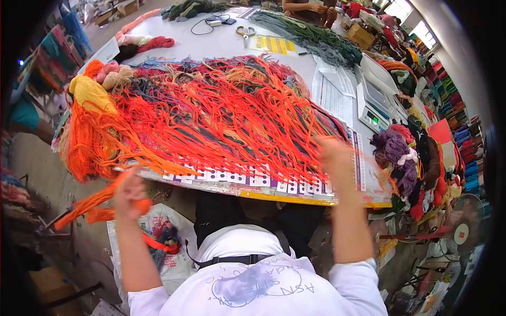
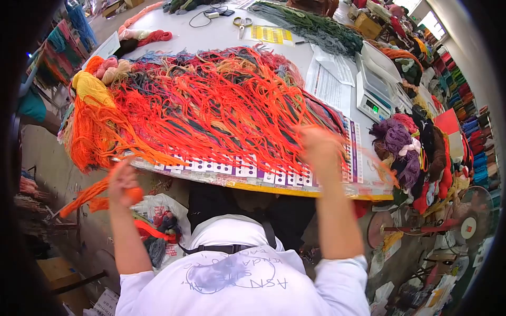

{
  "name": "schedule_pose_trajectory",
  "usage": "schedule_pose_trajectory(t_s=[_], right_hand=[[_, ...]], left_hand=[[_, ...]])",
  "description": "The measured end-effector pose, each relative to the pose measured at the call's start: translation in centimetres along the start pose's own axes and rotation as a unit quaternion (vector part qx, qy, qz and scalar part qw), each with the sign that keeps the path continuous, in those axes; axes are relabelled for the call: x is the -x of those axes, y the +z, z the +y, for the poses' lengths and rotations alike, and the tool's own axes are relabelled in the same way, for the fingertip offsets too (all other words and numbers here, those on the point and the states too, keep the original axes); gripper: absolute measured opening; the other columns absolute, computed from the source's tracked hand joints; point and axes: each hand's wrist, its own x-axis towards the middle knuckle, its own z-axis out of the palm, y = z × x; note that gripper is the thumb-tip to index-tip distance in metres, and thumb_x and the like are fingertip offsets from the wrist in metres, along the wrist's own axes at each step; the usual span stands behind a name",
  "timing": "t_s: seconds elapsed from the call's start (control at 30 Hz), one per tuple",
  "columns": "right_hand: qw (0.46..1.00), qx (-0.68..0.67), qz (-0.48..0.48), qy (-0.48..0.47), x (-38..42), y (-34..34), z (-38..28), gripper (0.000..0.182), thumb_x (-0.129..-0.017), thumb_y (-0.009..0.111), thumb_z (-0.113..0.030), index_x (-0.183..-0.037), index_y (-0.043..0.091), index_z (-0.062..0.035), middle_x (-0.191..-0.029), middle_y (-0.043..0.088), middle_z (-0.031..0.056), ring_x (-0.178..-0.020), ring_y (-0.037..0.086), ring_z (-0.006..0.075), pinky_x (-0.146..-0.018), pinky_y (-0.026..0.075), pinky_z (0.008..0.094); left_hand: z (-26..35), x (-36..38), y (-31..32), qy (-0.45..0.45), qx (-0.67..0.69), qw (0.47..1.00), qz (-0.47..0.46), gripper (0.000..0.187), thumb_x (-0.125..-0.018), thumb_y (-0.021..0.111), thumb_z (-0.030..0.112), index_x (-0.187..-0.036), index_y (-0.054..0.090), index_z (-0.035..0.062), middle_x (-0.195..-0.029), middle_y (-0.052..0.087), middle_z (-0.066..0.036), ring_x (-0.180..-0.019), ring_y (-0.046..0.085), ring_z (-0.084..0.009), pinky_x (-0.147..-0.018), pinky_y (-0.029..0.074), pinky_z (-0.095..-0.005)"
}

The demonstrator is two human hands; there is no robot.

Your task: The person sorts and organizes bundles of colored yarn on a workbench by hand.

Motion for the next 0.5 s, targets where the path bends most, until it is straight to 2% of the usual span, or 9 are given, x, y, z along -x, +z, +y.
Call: schedule_pose_trajectory(t_s=[0.03,0.07,0.23,0.27,0.33,0.37,0.4,0.47,0.5], right_hand=[[0.993,0.012,-0.092,0.068,0.1,4.9,-2.4,0.021,-0.085,0.058,-0.015,-0.1,0.067,-0.0045,-0.069,0.06,0.0012,-0.059,0.055,0.0103,-0.053,0.044,0.0274],[0.961,-0.149,-0.108,0.208,0.7,9.6,-3.3,0.018,-0.084,0.06,-0.015,-0.096,0.069,-0.0042,-0.071,0.064,0.0057,-0.059,0.056,0.0097,-0.053,0.044,0.026],[0.987,-0.004,-0.137,0.083,3.1,20.6,-1.2,0.019,-0.079,0.063,-0.022,-0.079,0.069,-0.0042,-0.068,0.064,0.0142,-0.063,0.064,0.0224,-0.059,0.048,0.0333],[0.991,-0.017,-0.12,0.059,3.3,21.1,-1.0,0.02,-0.077,0.062,-0.025,-0.081,0.069,-0.0063,-0.071,0.062,0.0167,-0.068,0.065,0.0278,-0.062,0.049,0.0373],[0.988,-0.009,-0.131,0.088,3.5,21.3,-1.0,0.022,-0.076,0.061,-0.027,-0.08,0.069,-0.0067,-0.072,0.064,0.0148,-0.07,0.065,0.0282,-0.062,0.049,0.0362],[0.987,-0.011,-0.131,0.093,3.5,21.1,-1.1,0.021,-0.076,0.062,-0.027,-0.081,0.069,-0.0071,-0.073,0.065,0.0141,-0.07,0.065,0.0278,-0.062,0.049,0.0355],[0.987,-0.023,-0.122,0.102,3.4,21.0,-1.1,0.018,-0.076,0.067,-0.02,-0.081,0.07,-0.0024,-0.067,0.067,0.0071,-0.06,0.061,0.0109,-0.054,0.046,0.027],[0.976,-0.087,-0.137,0.146,3.0,20.8,-0.8,0.017,-0.077,0.069,-0.017,-0.083,0.07,-0.0006,-0.064,0.064,0.0027,-0.054,0.055,0.0064,-0.05,0.041,0.0233],[0.971,-0.111,-0.142,0.16,3.1,20.9,-0.8,0.017,-0.077,0.069,-0.014,-0.084,0.069,0.0012,-0.063,0.061,0.0006,-0.053,0.05,0.004,-0.048,0.037,0.0209]], left_hand=[[-2.4,-0.8,1.6,-0.039,-0.022,0.997,0.055,0.033,-0.088,0.057,0.015,-0.116,0.051,0.0003,-0.062,0.039,0.007,-0.045,0.033,0.0009,-0.04,0.03,-0.0149],[-4.5,-1.3,3.1,-0.066,-0.083,0.993,0.055,0.033,-0.087,0.059,0.015,-0.116,0.052,0.0007,-0.062,0.041,0.006,-0.045,0.035,-0.0006,-0.041,0.032,-0.0165],[-11.9,-3.2,6.4,-0.096,-0.391,0.915,0.028,0.03,-0.086,0.057,0.013,-0.113,0.055,0.0011,-0.064,0.049,0.002,-0.049,0.045,-0.0076,-0.043,0.037,-0.0234],[-12.5,-3.5,6.4,-0.092,-0.418,0.903,0.036,0.016,-0.086,0.056,0.015,-0.096,0.06,0.003,-0.06,0.05,0.0,-0.048,0.046,-0.0089,-0.044,0.038,-0.0243],[-13.2,-3.7,7.0,-0.107,-0.445,0.888,0.054,0.024,-0.086,0.054,0.016,-0.064,0.052,0.0087,-0.052,0.047,-0.001,-0.046,0.046,-0.0099,-0.042,0.037,-0.0255],[-13.4,-4.0,6.8,-0.108,-0.459,0.879,0.068,0.015,-0.086,0.052,0.014,-0.076,0.057,0.0057,-0.054,0.048,0.0,-0.045,0.044,-0.0098,-0.041,0.036,-0.0254],[-13.7,-3.7,7.2,-0.085,-0.44,0.889,0.093,0.012,-0.086,0.051,0.013,-0.085,0.058,0.0038,-0.056,0.048,0.0,-0.044,0.043,-0.0096,-0.041,0.036,-0.025],[-13.1,-3.3,7.6,-0.084,-0.431,0.894,0.089,0.026,-0.086,0.049,0.01,-0.109,0.055,0.0001,-0.061,0.047,0.0,-0.043,0.041,-0.0087,-0.04,0.035,-0.024],[-12.9,-3.1,7.6,-0.087,-0.433,0.892,0.095,0.026,-0.086,0.049,0.01,-0.109,0.055,0.0001,-0.061,0.047,0.0,-0.043,0.041,-0.0087,-0.04,0.035,-0.024]])
